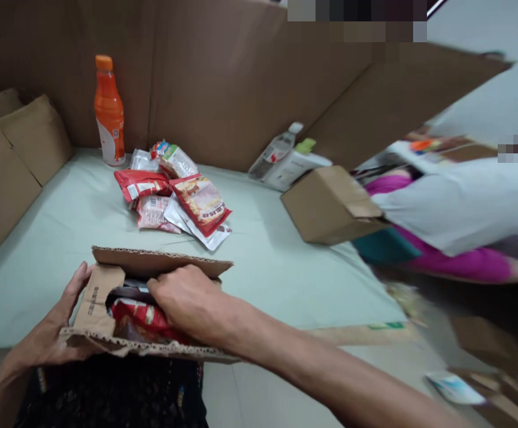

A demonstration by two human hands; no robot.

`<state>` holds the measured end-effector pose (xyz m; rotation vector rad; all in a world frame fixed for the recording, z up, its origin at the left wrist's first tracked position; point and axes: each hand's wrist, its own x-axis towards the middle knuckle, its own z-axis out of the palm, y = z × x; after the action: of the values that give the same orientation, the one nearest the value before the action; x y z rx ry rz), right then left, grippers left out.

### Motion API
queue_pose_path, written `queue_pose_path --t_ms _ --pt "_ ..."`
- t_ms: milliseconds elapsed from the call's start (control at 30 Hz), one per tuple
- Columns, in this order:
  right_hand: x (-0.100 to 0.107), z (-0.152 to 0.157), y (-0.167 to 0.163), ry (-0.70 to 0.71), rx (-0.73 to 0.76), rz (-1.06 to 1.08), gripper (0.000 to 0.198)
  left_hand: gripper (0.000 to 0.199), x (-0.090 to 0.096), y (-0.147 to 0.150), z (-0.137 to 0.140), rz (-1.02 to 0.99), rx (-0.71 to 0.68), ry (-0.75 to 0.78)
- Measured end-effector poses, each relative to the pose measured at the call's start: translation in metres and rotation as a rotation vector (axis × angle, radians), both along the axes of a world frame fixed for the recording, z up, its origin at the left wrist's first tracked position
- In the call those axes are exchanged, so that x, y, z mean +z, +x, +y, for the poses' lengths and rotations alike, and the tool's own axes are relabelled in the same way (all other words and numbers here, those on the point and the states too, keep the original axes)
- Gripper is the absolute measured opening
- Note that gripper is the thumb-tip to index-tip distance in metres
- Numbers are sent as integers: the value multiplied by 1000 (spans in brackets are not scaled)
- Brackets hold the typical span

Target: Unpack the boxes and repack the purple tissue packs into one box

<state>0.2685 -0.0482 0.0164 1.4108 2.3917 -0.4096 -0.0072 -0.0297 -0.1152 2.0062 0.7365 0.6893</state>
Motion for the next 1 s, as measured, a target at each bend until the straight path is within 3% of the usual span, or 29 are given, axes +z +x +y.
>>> queue_pose_path --t_ms 100,200,267,333,400,533,667,733,833,900,967,1000 --pt "20 -17 30 195 -71 302 24 127 -3 -4 2 24 37 56" --pt "45 -26 72 525 -332 581 28 126 -3 -8 9 18 89 81" --pt "51 -12 95 802 -556 693 20 126 -2 -10 15 27 134 89" --pt "46 19 111 977 -665 803 18 128 -1 -10 20 43 154 115" --pt "30 61 122 917 -681 835 27 129 0 -9 22 55 160 138" --pt "-19 140 125 578 -771 638 36 129 1 -6 19 75 164 153" --pt "-55 170 121 464 -868 479 23 124 6 -5 17 75 141 123" --pt "-53 158 121 499 -933 424 16 120 9 -4 18 58 115 105" --pt "-22 109 117 603 -904 476 24 114 13 -3 21 24 61 85" --pt "6 70 104 635 -670 694 30 112 13 -2 23 16 46 58" --pt "25 39 79 440 -410 764 24 111 13 -1 23 20 43 35" --pt "27 29 63 273 -266 741 22 111 14 0 23 22 44 30"
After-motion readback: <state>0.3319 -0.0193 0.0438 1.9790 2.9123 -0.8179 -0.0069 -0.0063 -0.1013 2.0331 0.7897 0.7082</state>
